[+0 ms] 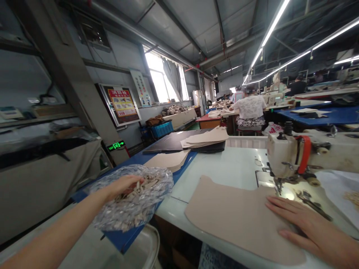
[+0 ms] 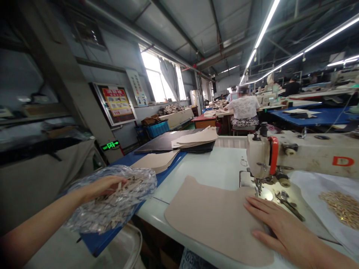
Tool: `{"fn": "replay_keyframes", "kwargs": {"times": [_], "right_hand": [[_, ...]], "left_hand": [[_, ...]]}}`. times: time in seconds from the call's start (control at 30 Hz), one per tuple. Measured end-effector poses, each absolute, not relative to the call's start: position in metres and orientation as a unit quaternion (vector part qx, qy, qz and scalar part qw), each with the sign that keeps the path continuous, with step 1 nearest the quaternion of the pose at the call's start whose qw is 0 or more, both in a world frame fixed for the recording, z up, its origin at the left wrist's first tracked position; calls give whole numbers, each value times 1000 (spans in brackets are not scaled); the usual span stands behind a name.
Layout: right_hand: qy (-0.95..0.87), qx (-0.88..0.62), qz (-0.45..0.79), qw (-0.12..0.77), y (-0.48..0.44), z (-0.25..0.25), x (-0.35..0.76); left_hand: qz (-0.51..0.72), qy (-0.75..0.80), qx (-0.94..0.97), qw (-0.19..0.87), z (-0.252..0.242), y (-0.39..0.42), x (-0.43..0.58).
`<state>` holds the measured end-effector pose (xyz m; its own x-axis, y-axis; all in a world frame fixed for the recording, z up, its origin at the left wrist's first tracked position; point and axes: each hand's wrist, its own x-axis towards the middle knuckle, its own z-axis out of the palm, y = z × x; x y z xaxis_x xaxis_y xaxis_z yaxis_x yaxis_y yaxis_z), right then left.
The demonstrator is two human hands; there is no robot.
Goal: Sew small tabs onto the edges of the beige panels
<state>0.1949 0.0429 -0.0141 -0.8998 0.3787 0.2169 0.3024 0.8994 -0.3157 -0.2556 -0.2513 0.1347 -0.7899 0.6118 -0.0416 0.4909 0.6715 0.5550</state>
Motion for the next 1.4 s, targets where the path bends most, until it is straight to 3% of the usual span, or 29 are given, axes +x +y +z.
{"fn": "replay_keyframes", "kwargs": {"times": [0.17, 0.4, 0.53, 0.67, 0.83, 1.0, 1.13, 1.4], "right_hand": [[-967, -176, 135, 122, 44, -17, 195], [-963, -161, 167, 139, 40, -7, 195], [-966, -140, 160, 144, 35, 5, 193], [-955, -127, 173, 206, 33, 10, 192], [-849, -217, 343, 338, 38, 7, 189], [-661, -214, 630, 347, 61, -8, 182], [-604, -232, 665, 373, 73, -17, 179], [-601, -264, 615, 437, 72, -18, 175]], "left_hand": [[293, 899, 266, 186, 150, -252, -255], [363, 858, 338, 131, 162, -228, -236], [403, 813, 387, 165, 145, -178, -181], [387, 734, 480, 285, 104, -111, -98], [385, 623, 592, 337, 54, -37, -17], [401, 566, 667, 273, 38, -4, 5], [411, 555, 683, 238, 29, 2, 1], [433, 548, 523, 488, 12, 18, 3]]}}
